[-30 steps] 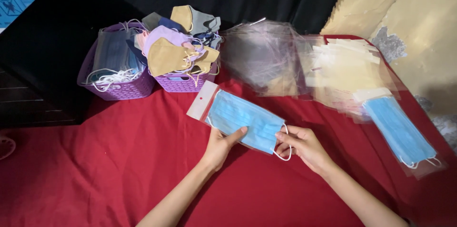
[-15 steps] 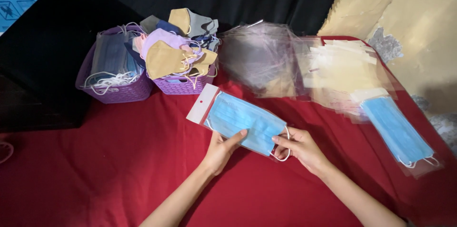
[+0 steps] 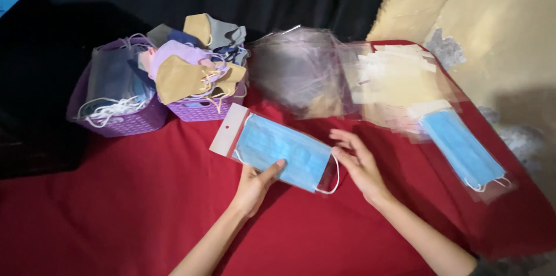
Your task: The person is individually packing blue surgical masks into clear plastic sleeves on a red surface.
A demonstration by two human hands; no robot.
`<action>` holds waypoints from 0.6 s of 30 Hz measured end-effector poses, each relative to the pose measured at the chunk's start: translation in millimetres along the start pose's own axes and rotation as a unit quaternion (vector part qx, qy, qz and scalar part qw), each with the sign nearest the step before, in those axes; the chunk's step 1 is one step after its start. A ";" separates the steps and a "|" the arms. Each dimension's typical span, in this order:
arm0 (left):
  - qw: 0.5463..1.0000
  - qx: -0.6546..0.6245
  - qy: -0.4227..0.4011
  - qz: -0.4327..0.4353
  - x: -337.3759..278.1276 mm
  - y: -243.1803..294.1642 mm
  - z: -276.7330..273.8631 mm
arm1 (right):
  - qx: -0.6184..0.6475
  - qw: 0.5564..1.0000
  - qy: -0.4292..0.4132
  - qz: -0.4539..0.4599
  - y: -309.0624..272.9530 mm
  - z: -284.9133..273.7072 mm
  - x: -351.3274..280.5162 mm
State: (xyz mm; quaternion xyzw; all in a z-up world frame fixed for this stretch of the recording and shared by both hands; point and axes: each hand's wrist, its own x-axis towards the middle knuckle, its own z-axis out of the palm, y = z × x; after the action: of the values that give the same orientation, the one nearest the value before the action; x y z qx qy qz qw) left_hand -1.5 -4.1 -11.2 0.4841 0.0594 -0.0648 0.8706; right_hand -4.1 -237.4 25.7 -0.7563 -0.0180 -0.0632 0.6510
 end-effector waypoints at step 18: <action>0.935 0.108 -0.002 0.338 20.7 112.9 -100.3 | -0.400 0.894 0.197 0.041 63.0 -264.5 28.7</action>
State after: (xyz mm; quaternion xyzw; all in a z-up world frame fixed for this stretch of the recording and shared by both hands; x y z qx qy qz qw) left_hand 34.1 139.1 27.1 0.5665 -0.1165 0.2261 0.7838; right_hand 12.2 -509.5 5.5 -0.9248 0.1682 -0.1858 0.2862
